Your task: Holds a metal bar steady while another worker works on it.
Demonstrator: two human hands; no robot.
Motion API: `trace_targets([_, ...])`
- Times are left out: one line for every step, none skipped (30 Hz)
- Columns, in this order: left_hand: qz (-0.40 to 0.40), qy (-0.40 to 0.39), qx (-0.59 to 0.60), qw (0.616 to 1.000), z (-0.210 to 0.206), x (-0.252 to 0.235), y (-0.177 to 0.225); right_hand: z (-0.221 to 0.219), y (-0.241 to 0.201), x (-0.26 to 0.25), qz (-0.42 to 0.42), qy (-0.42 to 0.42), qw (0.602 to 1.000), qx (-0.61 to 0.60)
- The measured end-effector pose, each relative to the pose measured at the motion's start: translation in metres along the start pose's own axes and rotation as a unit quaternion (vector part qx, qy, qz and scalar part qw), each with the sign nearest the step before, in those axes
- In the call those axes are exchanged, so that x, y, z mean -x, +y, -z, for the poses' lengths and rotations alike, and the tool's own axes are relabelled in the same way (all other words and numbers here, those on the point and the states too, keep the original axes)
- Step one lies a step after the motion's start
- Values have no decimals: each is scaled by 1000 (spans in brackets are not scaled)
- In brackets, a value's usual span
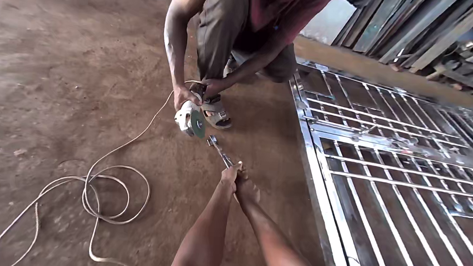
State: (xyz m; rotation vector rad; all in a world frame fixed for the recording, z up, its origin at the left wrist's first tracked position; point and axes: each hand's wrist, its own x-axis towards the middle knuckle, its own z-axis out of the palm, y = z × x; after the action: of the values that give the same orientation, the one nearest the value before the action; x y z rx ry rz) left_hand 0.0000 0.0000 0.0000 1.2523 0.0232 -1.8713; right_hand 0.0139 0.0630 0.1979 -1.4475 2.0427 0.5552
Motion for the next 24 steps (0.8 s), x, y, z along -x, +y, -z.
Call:
trace_targets([0, -31, 27, 999, 2, -4, -1, -10, 9, -15, -3, -7, 1000, 0])
trace_targets([2, -59, 54, 997, 3, -8, -4, -25, 19, -33, -5, -2, 1000, 7])
trace_targets([7, -80, 71, 994, 4, -13, -6, -47, 31, -60, -2, 42, 999, 18])
trace_targets([15, -89, 74, 993, 3, -16, -6, -76, 43, -95, 5, 133, 990, 40])
trace_targets([23, -72, 58, 995, 1, -14, -3, -88, 51, -119, 7, 144, 988, 59])
trace_targets([26, -40, 32, 998, -3, -7, 1, -90, 53, -131, 5, 123, 990, 74])
trace_targets([24, -10, 6, 1000, -8, 0, 5, -89, 53, -135, 2, 99, 992, 80])
trace_targets([21, 11, -18, 1000, -12, 4, 8, -87, 53, -135, 0, 77, 994, 80])
trace_targets([21, 23, -38, 999, -15, 8, 11, -86, 52, -134, -1, 68, 995, 77])
trace_targets([20, 25, -52, 998, -16, 10, 13, -87, 51, -134, -5, 64, 995, 72])
trace_targets([22, 27, -54, 998, -14, 6, 10, -89, 52, -135, -12, 64, 995, 73])
trace_targets([24, 27, -68, 997, -15, 7, 11, -89, 52, -135, -16, 61, 995, 75])
trace_targets([26, 30, -80, 996, -16, 9, 12, -90, 52, -137, -17, 60, 995, 79])
trace_targets([25, 32, -84, 996, -16, 7, 12, -93, 53, -141, -17, 64, 994, 85])
trace_targets([17, 31, -80, 996, -13, -3, 6, -97, 55, -147, -16, 70, 993, 89])
trace_targets([7, 25, -79, 996, -10, -12, 1, -100, 57, -151, -16, 78, 993, 90])
trace_targets([0, 18, -80, 997, -7, -21, -4, -104, 59, -155, -17, 85, 992, 94])
trace_targets([-4, 11, -84, 996, -4, -27, -7, -106, 60, -157, -17, 89, 991, 100])
trace_targets([1, 11, -86, 996, -4, -29, -6, -102, 57, -152, -18, 80, 991, 103])
trace_targets([6, 12, -84, 996, -6, -25, -4, -98, 55, -147, -18, 71, 992, 103])
trace_targets([10, 21, -76, 997, -8, -18, 0, -95, 54, -144, -16, 68, 992, 103])
trace_targets([12, 30, -75, 997, -12, -7, 6, -94, 54, -143, -14, 71, 992, 101])
trace_targets([13, 38, -74, 996, -15, 1, 9, -94, 54, -144, -15, 77, 992, 100])
trace_targets([8, 42, -69, 997, -15, 1, 8, -95, 55, -144, -13, 82, 992, 99])
